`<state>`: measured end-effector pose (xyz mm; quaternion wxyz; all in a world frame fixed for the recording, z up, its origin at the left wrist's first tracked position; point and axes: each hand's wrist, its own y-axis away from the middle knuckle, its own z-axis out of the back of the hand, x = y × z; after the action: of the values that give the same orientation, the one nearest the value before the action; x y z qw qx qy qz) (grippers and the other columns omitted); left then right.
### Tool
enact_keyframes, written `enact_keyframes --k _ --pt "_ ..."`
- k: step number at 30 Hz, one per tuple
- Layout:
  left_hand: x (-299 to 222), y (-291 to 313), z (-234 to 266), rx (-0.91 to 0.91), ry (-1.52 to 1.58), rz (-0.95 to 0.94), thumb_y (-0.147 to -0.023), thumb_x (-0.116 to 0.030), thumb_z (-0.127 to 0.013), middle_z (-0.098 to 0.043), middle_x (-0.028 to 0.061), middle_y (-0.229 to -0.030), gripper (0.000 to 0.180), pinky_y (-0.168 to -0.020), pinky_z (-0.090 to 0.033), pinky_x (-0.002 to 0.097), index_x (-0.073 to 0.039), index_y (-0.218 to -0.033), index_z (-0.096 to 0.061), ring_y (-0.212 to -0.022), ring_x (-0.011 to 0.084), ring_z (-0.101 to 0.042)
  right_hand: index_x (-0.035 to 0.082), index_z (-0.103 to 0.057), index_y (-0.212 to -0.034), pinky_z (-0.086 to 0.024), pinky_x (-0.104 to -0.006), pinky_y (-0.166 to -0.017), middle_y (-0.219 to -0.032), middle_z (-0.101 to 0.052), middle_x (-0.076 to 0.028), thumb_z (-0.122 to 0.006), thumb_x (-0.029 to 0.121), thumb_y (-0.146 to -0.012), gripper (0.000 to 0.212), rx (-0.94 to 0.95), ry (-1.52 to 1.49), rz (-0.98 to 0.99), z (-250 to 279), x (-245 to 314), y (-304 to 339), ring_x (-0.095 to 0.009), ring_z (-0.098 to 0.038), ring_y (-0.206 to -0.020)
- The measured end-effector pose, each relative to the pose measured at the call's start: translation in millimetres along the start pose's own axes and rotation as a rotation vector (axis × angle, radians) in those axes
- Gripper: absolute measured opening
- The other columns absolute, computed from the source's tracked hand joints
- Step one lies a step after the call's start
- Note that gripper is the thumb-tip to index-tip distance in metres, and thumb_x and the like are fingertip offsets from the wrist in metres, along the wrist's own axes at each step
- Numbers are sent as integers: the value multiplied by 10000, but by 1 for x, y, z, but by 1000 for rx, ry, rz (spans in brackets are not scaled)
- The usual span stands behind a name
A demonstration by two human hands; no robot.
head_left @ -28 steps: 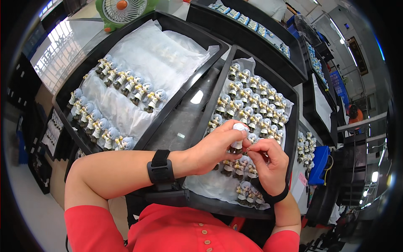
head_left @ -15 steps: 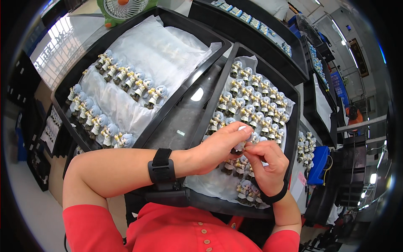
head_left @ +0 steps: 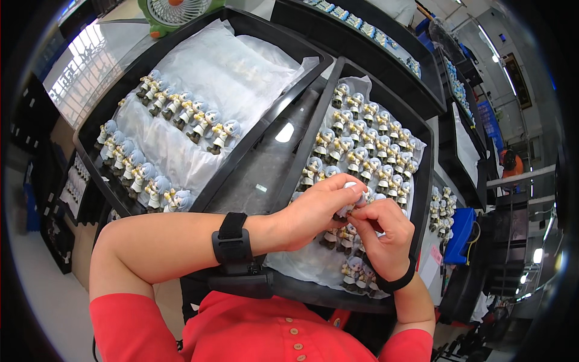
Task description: The person assembles small, white, figurine-like objects by hand. They pick up a base and a top piece, fit them together, and place the completed unit into a black tray lined with white paper. The process is repeated for multiple units.
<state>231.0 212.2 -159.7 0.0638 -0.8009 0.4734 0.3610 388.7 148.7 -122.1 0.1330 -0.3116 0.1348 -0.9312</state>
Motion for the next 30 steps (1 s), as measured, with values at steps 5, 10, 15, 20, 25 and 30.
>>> enact_keyframes --k 5,10,15,20,25,30 --pt "0 -1 0 -5 -1 -12 -964 -298 -463 -537 49 -1095 273 -836 -425 321 -108 -1155 -504 -991 129 -513 39 -631 -779 -430 -312 -558 -729 -578 -70 -710 -31 -692 137 -31 16 6 3 -1 1 -220 -544 -644" --pt "0 0 -1 -1 18 -11 -962 -287 -472 -538 47 -1104 269 -838 -427 317 -108 -1159 -509 -1001 121 -512 37 -626 -773 -428 -321 -575 -729 -572 -69 -699 -47 -685 142 -9 11 -11 -1 -3 0 -232 -542 -655" --pt "0 0 -3 19 22 -9 -961 -282 -473 -538 33 -1100 268 -860 -426 325 -114 -1166 -510 -1013 112 -502 36 -624 -774 -418 -325 -571 -719 -561 -70 -692 -54 -680 148 -14 -13 -13 2 -2 2 -240 -538 -651" --pt "-1 0 -1 25 43 -18 -962 -286 -468 -544 25 -1090 269 -872 -422 344 -112 -1163 -511 -1023 117 -500 15 -638 -807 -483 -264 -545 -748 -573 -69 -682 -62 -738 112 -88 -65 -120 11 2 -1 -165 -576 -653" --pt "-1 0 1 27 86 -16 -963 -286 -463 -545 29 -1089 273 -877 -423 354 -109 -1165 -507 -1022 123 -503 11 -640 -810 -489 -244 -533 -751 -575 -66 -690 -52 -744 105 -69 -62 -62 11 3 -1 -153 -576 -653" --pt "-2 0 -2 15 80 -9 -965 -277 -459 -541 33 -1101 269 -882 -427 362 -108 -1169 -504 -1021 134 -513 21 -638 -795 -456 -275 -519 -734 -572 -63 -698 -51 -720 121 -61 -50 -4 5 2 2 -190 -556 -636"
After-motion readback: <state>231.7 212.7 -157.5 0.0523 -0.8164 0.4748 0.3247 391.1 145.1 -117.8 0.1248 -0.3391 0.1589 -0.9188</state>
